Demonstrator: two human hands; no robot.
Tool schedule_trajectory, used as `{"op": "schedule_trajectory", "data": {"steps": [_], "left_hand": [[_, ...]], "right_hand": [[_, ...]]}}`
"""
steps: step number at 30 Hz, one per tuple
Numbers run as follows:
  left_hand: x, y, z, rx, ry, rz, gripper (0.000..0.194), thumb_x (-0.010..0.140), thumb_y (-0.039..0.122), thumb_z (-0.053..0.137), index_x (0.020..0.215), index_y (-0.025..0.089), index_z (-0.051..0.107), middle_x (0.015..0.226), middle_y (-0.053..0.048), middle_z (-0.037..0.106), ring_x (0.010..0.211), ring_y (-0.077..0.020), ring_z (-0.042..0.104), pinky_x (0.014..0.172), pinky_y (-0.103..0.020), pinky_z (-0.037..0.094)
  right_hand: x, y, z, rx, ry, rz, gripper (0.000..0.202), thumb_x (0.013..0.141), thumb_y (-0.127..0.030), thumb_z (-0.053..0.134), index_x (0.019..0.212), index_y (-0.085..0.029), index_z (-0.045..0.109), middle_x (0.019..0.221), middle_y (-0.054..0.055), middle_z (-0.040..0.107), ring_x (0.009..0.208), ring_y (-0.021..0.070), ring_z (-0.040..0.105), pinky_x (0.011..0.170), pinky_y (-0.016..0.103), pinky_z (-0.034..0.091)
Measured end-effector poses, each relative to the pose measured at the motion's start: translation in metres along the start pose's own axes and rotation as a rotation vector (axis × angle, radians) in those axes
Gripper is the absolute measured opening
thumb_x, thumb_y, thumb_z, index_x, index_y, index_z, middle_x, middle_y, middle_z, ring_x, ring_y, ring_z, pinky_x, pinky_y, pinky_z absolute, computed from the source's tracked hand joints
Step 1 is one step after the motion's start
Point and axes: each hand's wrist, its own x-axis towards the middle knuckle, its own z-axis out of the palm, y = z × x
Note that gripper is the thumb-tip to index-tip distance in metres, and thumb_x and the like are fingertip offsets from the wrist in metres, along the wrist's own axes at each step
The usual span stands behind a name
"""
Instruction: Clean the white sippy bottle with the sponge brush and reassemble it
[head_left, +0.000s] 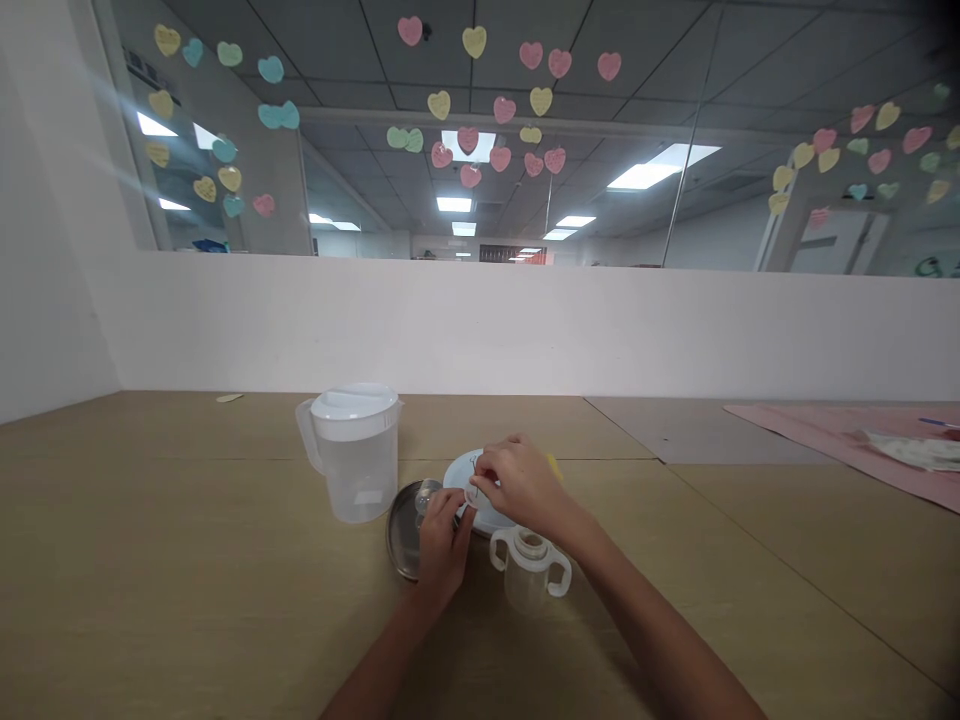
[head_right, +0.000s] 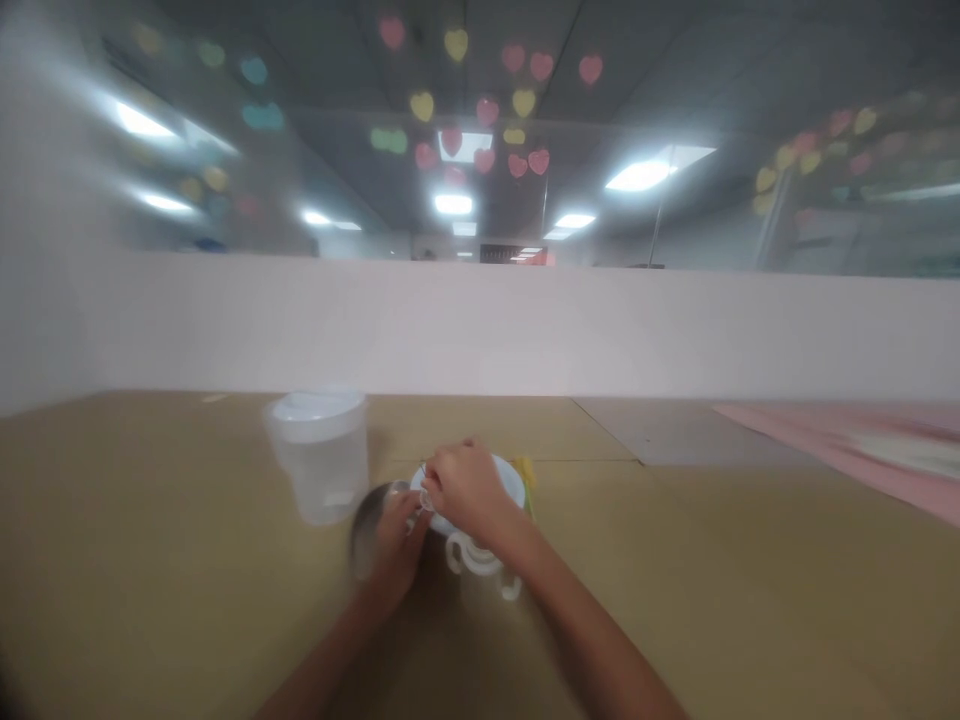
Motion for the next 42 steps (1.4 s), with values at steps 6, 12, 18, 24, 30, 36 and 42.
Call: {"op": "schedule_trajectory", "data": {"steps": [6,12,18,24,30,36,42], "left_hand": [[0.000,0.004,-0.002,-0.022,0.010,0.007,0.024,0.089,0.032,0.041,0.087,0.020,0.061,0.085,-0.002,0.060,0.081,-0.0146,0.055,0.072,-0.025,0.044],[0.001,0.008,-0.003,-0.068,0.006,-0.022,0.027,0.089,0.035,0.038,0.087,0.020,0.061,0.084,-0.003,0.060,0.079,-0.0156,0.054,0.071,-0.027,0.044],[0.003,0.007,-0.003,-0.105,0.029,-0.062,0.023,0.089,0.032,0.039,0.094,0.021,0.059,0.090,-0.003,0.060,0.084,-0.0165,0.055,0.075,-0.029,0.045],[0.004,0.008,-0.004,-0.099,0.018,-0.051,0.023,0.089,0.033,0.039,0.090,0.021,0.059,0.088,-0.003,0.060,0.082,-0.0159,0.054,0.075,-0.028,0.045],[0.004,0.006,-0.005,-0.116,0.008,-0.083,0.024,0.089,0.035,0.040,0.089,0.022,0.060,0.089,-0.003,0.060,0.082,-0.0157,0.054,0.077,-0.028,0.045],[0.004,0.007,-0.004,-0.134,-0.028,-0.061,0.030,0.090,0.038,0.037,0.102,0.022,0.060,0.102,-0.006,0.061,0.096,-0.0190,0.055,0.081,-0.031,0.046],[0.005,0.010,-0.006,-0.108,0.012,-0.081,0.029,0.089,0.039,0.039,0.081,0.020,0.060,0.085,-0.003,0.061,0.079,-0.0157,0.056,0.069,-0.026,0.044]], "right_hand": [[0.002,-0.001,0.011,-0.082,-0.095,-0.023,0.022,0.081,-0.021,0.053,0.061,-0.015,0.060,0.066,0.005,0.064,0.063,0.0131,0.054,0.070,0.029,0.030],[0.005,-0.002,0.015,-0.088,-0.125,0.007,0.023,0.082,-0.024,0.052,0.065,-0.015,0.064,0.071,0.006,0.065,0.067,0.0142,0.057,0.071,0.029,0.030],[-0.001,-0.008,0.002,0.111,0.010,-0.001,0.035,0.088,-0.038,0.046,0.066,-0.019,0.065,0.067,0.002,0.061,0.066,0.0114,0.053,0.066,0.025,0.031],[-0.004,-0.009,-0.003,0.335,0.114,0.044,0.044,0.093,-0.038,0.036,0.067,-0.018,0.065,0.069,0.002,0.059,0.068,0.0110,0.053,0.063,0.022,0.035],[0.002,0.003,0.002,0.637,-0.038,0.106,0.037,0.087,-0.046,0.044,0.087,-0.018,0.067,0.084,0.003,0.064,0.079,0.0132,0.057,0.070,0.024,0.041],[0.002,0.005,0.001,0.725,-0.086,0.115,0.035,0.082,-0.046,0.052,0.105,-0.021,0.061,0.095,0.002,0.065,0.081,0.0131,0.059,0.071,0.024,0.044],[0.006,0.008,0.015,0.506,-0.004,0.133,0.022,0.078,-0.021,0.056,0.098,-0.018,0.063,0.088,0.003,0.064,0.073,0.0116,0.057,0.066,0.023,0.042]]}}
